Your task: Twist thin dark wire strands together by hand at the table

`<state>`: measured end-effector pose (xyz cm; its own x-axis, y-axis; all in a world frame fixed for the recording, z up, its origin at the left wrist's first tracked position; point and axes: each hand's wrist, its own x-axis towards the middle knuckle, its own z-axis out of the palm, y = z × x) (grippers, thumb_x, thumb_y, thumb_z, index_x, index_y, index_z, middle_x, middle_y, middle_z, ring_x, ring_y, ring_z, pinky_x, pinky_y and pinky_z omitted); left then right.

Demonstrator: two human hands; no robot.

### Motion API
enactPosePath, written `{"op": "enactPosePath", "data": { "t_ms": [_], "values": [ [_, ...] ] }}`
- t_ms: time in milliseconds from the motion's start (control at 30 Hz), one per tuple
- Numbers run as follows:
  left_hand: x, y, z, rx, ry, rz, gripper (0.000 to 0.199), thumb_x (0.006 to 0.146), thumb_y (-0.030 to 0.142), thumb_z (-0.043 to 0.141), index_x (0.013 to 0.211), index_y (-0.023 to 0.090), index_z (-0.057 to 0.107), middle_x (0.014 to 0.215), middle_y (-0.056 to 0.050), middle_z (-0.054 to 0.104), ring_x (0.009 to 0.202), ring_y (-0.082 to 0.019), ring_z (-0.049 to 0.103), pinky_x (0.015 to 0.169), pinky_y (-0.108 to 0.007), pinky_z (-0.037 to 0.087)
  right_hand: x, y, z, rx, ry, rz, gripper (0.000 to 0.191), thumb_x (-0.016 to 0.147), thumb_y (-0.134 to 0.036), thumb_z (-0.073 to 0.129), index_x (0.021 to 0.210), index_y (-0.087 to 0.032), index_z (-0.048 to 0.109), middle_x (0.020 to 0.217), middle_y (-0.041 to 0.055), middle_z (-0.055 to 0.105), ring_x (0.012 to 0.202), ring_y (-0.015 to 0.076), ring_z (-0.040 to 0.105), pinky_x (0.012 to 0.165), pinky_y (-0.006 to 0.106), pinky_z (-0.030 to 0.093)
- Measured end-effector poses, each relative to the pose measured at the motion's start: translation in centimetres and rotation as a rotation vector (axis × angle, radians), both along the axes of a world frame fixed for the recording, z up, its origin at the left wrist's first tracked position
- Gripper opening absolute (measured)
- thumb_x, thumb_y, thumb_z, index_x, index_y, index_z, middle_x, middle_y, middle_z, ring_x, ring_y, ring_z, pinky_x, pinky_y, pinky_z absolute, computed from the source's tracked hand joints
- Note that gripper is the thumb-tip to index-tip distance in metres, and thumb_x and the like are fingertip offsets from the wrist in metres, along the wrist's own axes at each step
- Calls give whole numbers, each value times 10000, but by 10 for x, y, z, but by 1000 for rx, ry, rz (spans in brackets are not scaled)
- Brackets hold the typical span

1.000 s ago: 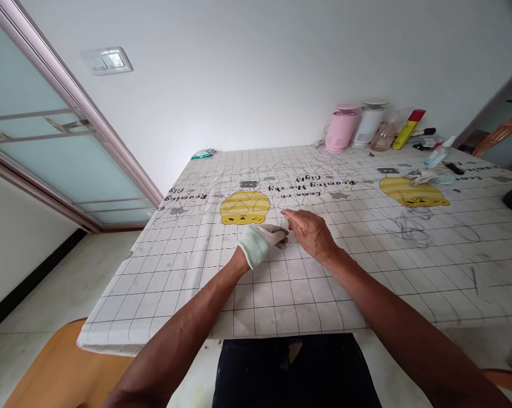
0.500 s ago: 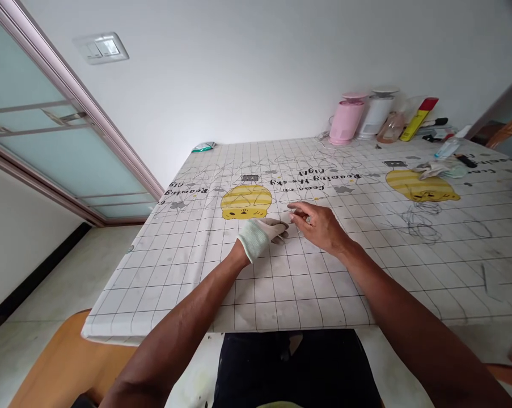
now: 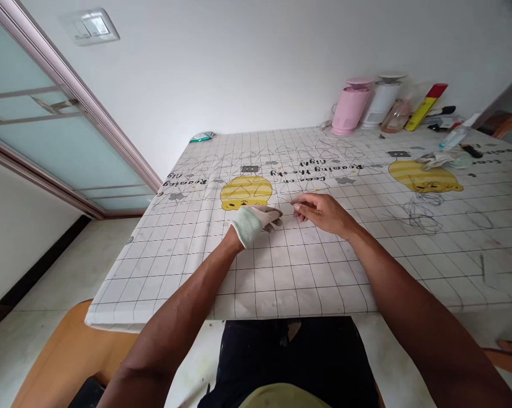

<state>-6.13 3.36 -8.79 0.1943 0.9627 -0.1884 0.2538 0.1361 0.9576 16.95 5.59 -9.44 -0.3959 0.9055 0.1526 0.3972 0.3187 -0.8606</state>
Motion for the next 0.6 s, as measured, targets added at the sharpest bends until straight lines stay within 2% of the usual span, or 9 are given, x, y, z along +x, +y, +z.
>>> {"op": "enactPosePath", "data": {
  "t_ms": [167, 267, 333, 433, 467, 533, 600],
  "values": [
    [-4, 8, -9, 10, -22, 17, 215, 882, 323, 676, 928, 145, 789, 911, -83, 791, 610, -125, 653, 645, -263, 539, -4, 2, -6, -169, 178, 103, 294, 917, -431, 744, 1037, -162, 760, 866, 67, 774, 734, 181, 731, 711, 339, 607],
    [-6, 7, -7, 53, 47, 35, 282, 914, 384, 652, 1013, 158, 790, 966, -79, 792, 617, -137, 653, 650, -278, 535, -8, 3, -10, -224, 323, 135, 330, 883, -461, 788, 992, -152, 752, 841, 68, 768, 712, 183, 733, 699, 344, 610],
    [-7, 4, 0, 170, 177, 90, 343, 937, 417, 637, 1155, 189, 772, 1034, -66, 790, 692, -159, 675, 728, -295, 538, -10, 3, -11, -241, 384, 98, 339, 857, -461, 818, 971, -149, 749, 834, 73, 767, 699, 187, 734, 685, 344, 612],
    [-6, -2, 11, 432, 461, 151, 500, 932, 411, 677, 1410, 264, 652, 1211, -60, 752, 932, -216, 691, 897, -321, 506, -11, 2, -7, -243, 433, -23, 318, 821, -439, 849, 911, -151, 748, 804, 74, 760, 665, 182, 721, 658, 336, 607],
    [-5, -4, 14, 502, 567, 109, 556, 923, 406, 698, 1457, 281, 612, 1256, -68, 730, 992, -236, 680, 913, -330, 494, -10, 2, -5, -248, 445, -57, 306, 813, -429, 855, 890, -153, 747, 799, 76, 759, 658, 179, 716, 649, 330, 604],
    [1, -5, 17, 576, 784, -65, 596, 910, 403, 716, 1481, 294, 584, 1253, -89, 712, 1013, -268, 668, 869, -344, 486, -9, 2, -2, -260, 462, -99, 283, 804, -407, 860, 866, -154, 749, 796, 79, 759, 650, 175, 709, 631, 319, 595],
    [7, -4, 17, 574, 985, -220, 492, 934, 405, 679, 1412, 296, 632, 1149, -92, 723, 953, -280, 673, 790, -344, 470, -8, 2, 0, -272, 471, -109, 267, 809, -391, 852, 875, -151, 759, 788, 78, 757, 637, 169, 702, 617, 310, 588]
  ]
}}
